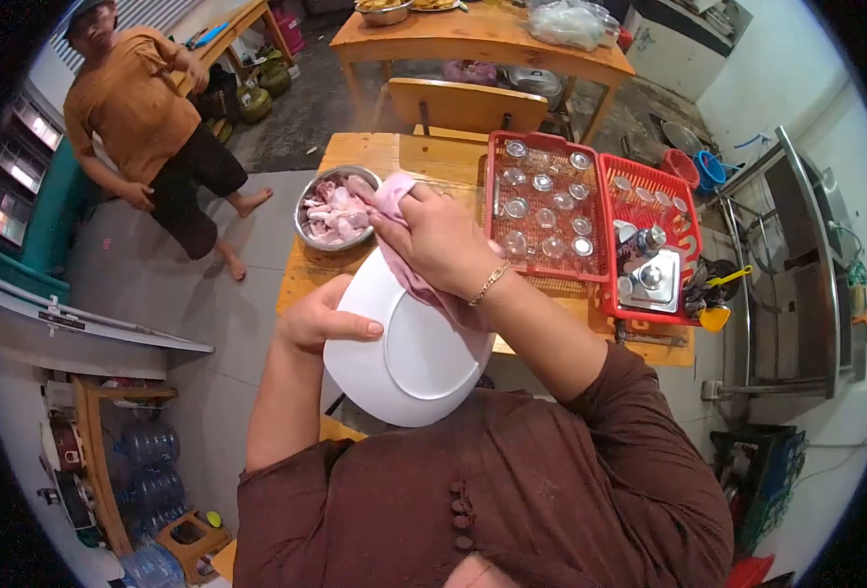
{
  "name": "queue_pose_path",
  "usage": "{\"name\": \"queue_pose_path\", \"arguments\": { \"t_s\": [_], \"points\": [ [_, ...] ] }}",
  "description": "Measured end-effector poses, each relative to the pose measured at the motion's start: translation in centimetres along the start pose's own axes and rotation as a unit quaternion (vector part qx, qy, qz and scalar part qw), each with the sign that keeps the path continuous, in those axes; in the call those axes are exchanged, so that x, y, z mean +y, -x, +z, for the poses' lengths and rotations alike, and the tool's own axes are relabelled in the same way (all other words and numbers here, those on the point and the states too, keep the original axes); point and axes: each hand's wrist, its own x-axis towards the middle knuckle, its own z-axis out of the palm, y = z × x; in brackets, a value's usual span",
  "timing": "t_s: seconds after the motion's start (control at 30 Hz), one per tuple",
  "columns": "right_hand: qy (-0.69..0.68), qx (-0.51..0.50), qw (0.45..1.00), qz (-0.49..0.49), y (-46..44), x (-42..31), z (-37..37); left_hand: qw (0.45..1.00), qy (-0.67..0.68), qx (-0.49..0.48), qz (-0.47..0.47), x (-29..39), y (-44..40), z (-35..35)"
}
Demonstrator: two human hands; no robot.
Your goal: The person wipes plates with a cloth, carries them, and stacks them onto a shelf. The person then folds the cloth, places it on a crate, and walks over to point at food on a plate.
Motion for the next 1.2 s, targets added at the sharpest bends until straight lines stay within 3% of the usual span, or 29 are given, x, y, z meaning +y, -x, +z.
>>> {"name": "queue_pose_path", "arguments": {
  "t_s": [0.1, 0.13, 0.17, 0.23, 0.37, 0.43, 0.47, 0.5, 0.53, 0.57, 0.6, 0.63, 0.7, 0.73, 0.8, 0.87, 0.93, 0.97, 1.0, 1.03, 1.1, 1.2],
  "points": [
    [-0.062, -0.094, 0.992, 0.061, 0.5, 1.2, -2.6, 0.999, 0.0, 0.052, 0.017, -0.7, 0.3, 1.4],
    [-0.164, -0.153, 0.966, 0.129, 0.8, 2.6, -3.1, 0.995, 0.027, 0.088, 0.045, -0.9, 0.3, 1.8],
    [-0.133, -0.185, 0.952, 0.206, 1.3, 3.7, -3.3, 0.995, 0.028, 0.088, 0.046, -1.2, 0.4, 2.0],
    [-0.135, -0.098, 0.969, 0.181, 4.2, 7.2, -2.8, 0.989, 0.05, 0.126, 0.063, -1.9, 0.3, 2.1],
    [-0.104, -0.078, 0.963, 0.237, 9.8, 8.4, -4.5, 0.97, 0.126, 0.175, 0.116, -3.6, -0.2, 2.1],
    [-0.057, -0.068, 0.988, 0.126, 11.3, 8.3, -4.3, 0.95, 0.156, 0.231, 0.137, -5.1, -1.2, 1.9],
    [-0.045, -0.009, 0.997, 0.07, 11.4, 8.3, -4.2, 0.948, 0.171, 0.225, 0.144, -5.7, -2.1, 2.2],
    [-0.092, 0.048, 0.99, 0.095, 10.5, 7.3, -4.0, 0.95, 0.172, 0.219, 0.14, -6.0, -3.2, 3.3],
    [-0.281, 0.027, 0.936, 0.208, 9.4, 5.2, -4.1, 0.942, 0.171, 0.244, 0.154, -6.1, -4.4, 4.7],
    [-0.068, -0.009, 0.995, 0.066, 9.3, 4.3, -4.0, 0.933, 0.169, 0.269, 0.167, -6.3, -5.4, 5.9],
    [0.043, -0.086, 0.995, -0.019, 9.6, 2.0, -4.2, 0.927, 0.178, 0.287, 0.161, -7.2, -6.3, 6.4],
    [-0.008, -0.062, 0.994, -0.094, 10.4, 0.9, -4.0, 0.918, 0.22, 0.254, 0.21, -7.5, -7.3, 6.8],
    [0.011, 0.041, 0.983, -0.179, 11.2, 0.4, -4.4, 0.919, 0.199, 0.265, 0.214, -7.1, -7.2, 5.8],
    [0.01, 0.041, 0.984, -0.175, 11.6, 0.9, -4.9, 0.92, 0.199, 0.265, 0.21, -6.9, -6.9, 6.0],
    [0.177, 0.065, 0.977, -0.104, 12.1, 3.2, -6.8, 0.915, 0.213, 0.286, 0.19, -6.1, -5.9, 6.7],
    [0.198, -0.004, 0.977, 0.081, 12.1, 6.6, -7.6, 0.936, 0.189, 0.245, 0.17, -6.0, -4.3, 6.0],
    [0.021, 0.053, 0.976, 0.21, 12.2, 11.5, -8.6, 0.959, 0.155, 0.181, 0.15, -6.1, -3.3, 5.7],
    [-0.256, 0.085, 0.915, 0.3, 11.7, 13.1, -8.3, 0.959, 0.155, 0.183, 0.149, -6.4, -3.3, 5.9],
    [-0.236, -0.041, 0.908, 0.344, 11.8, 13.6, -10.6, 0.96, 0.164, 0.171, 0.148, -7.0, -3.5, 6.1],
    [-0.428, -0.072, 0.812, 0.39, 12.3, 14.5, -10.9, 0.96, 0.174, 0.16, 0.149, -7.6, -3.7, 6.2],
    [-0.602, 0.006, 0.693, 0.397, 13.6, 12.7, -12.0, 0.971, 0.186, 0.097, 0.115, -8.7, -4.7, 5.8],
    [-0.534, -0.094, 0.769, 0.339, 15.3, 11.8, -15.9, 0.977, 0.134, 0.14, 0.09, -11.1, -7.6, 6.1]
  ]
}}
